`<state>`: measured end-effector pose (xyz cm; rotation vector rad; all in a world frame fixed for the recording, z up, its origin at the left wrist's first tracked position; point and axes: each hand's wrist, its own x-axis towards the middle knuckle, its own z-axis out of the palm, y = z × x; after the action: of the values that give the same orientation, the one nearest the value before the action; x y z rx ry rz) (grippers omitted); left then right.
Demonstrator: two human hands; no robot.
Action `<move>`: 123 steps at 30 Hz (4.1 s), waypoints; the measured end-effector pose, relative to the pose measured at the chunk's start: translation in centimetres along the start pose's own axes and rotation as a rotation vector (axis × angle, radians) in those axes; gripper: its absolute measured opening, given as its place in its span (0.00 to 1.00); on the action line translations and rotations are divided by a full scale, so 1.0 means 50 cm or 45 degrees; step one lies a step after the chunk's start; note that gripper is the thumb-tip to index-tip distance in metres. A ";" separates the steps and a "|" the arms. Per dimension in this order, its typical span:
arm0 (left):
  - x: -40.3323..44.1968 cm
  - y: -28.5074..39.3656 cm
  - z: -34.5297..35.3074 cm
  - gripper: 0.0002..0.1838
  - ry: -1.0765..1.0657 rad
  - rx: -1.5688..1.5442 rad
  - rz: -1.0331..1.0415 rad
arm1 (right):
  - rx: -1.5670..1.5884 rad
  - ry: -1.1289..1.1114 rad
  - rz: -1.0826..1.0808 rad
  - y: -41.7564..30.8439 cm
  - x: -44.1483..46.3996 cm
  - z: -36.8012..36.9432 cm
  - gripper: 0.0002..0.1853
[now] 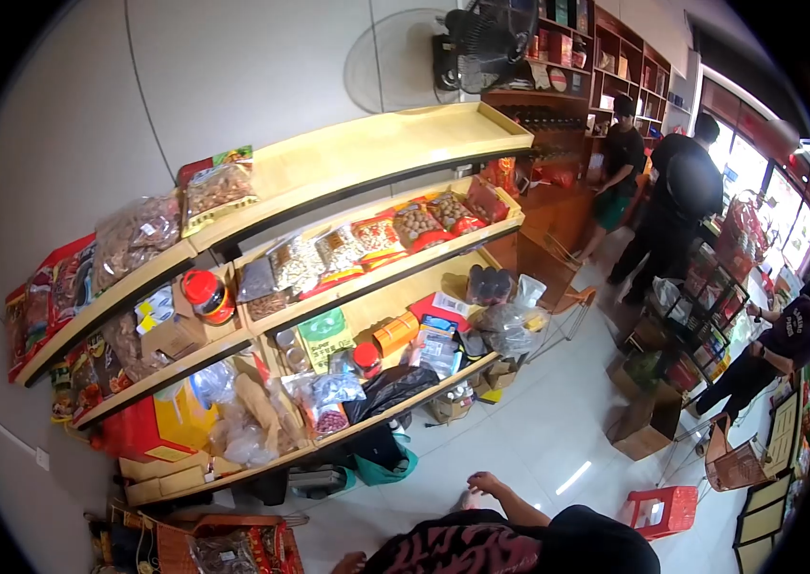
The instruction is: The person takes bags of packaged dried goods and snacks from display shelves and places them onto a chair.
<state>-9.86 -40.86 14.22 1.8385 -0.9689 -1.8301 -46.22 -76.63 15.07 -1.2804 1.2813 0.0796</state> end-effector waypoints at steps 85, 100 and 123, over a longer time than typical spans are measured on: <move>0.056 1.688 -1.082 0.37 1.541 0.594 0.897 | -0.451 0.836 -1.487 -1.870 0.118 -0.266 0.33; 0.045 1.677 -1.079 0.36 1.590 0.409 1.529 | -0.031 0.617 -1.795 -1.848 0.075 -0.268 0.39; 0.072 1.669 -1.124 0.24 0.934 -0.146 1.813 | -0.254 0.814 -2.248 -1.757 -0.057 -0.310 0.39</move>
<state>27.24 -112.87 74.00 0.9793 -1.2541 -0.3048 0.79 -119.54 77.68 -2.2787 0.2009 -1.5518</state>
